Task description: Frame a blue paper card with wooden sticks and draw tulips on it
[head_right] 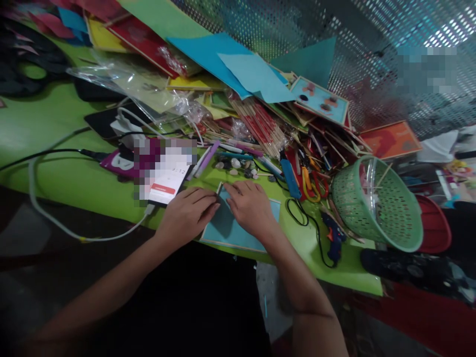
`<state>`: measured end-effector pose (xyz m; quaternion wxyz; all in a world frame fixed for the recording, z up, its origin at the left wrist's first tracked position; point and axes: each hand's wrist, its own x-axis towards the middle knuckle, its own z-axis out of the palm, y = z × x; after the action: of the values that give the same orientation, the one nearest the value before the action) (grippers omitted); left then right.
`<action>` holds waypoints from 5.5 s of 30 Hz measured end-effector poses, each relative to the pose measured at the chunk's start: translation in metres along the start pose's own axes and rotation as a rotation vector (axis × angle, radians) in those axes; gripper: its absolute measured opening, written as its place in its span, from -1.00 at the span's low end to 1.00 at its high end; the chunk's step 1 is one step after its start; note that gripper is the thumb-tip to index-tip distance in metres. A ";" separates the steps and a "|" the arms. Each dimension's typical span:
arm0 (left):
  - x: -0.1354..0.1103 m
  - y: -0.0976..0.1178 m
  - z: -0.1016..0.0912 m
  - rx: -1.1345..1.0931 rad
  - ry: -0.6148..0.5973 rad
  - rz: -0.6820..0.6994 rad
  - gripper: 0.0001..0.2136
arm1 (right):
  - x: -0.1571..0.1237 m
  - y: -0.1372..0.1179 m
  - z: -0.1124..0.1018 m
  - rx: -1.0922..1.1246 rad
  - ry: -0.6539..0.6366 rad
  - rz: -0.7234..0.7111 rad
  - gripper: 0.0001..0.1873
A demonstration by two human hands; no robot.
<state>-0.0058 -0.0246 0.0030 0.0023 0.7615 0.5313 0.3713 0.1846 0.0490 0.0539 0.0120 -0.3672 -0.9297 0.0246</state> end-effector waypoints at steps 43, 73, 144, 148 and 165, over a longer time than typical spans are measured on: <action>0.011 -0.004 0.010 0.161 -0.238 -0.049 -0.58 | -0.101 0.061 0.024 0.007 0.260 0.325 -0.61; 0.010 -0.005 0.010 0.180 -0.219 -0.069 -0.60 | -0.121 0.064 0.029 0.151 0.418 0.284 -0.62; 0.009 0.012 -0.001 0.108 -0.277 -0.021 -0.69 | -0.044 0.052 -0.012 0.165 0.286 -0.029 -0.62; 0.008 0.009 0.004 0.122 -0.289 -0.027 -0.74 | -0.009 0.051 -0.005 0.136 0.169 -0.114 -0.60; 0.007 0.010 -0.001 0.126 -0.306 -0.047 -0.69 | -0.003 0.043 0.020 0.063 0.125 -0.087 -0.49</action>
<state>0.0030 -0.0239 0.0113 0.0440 0.7952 0.5645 0.2169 0.2147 0.0777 0.0315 0.0825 -0.3268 -0.9410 0.0306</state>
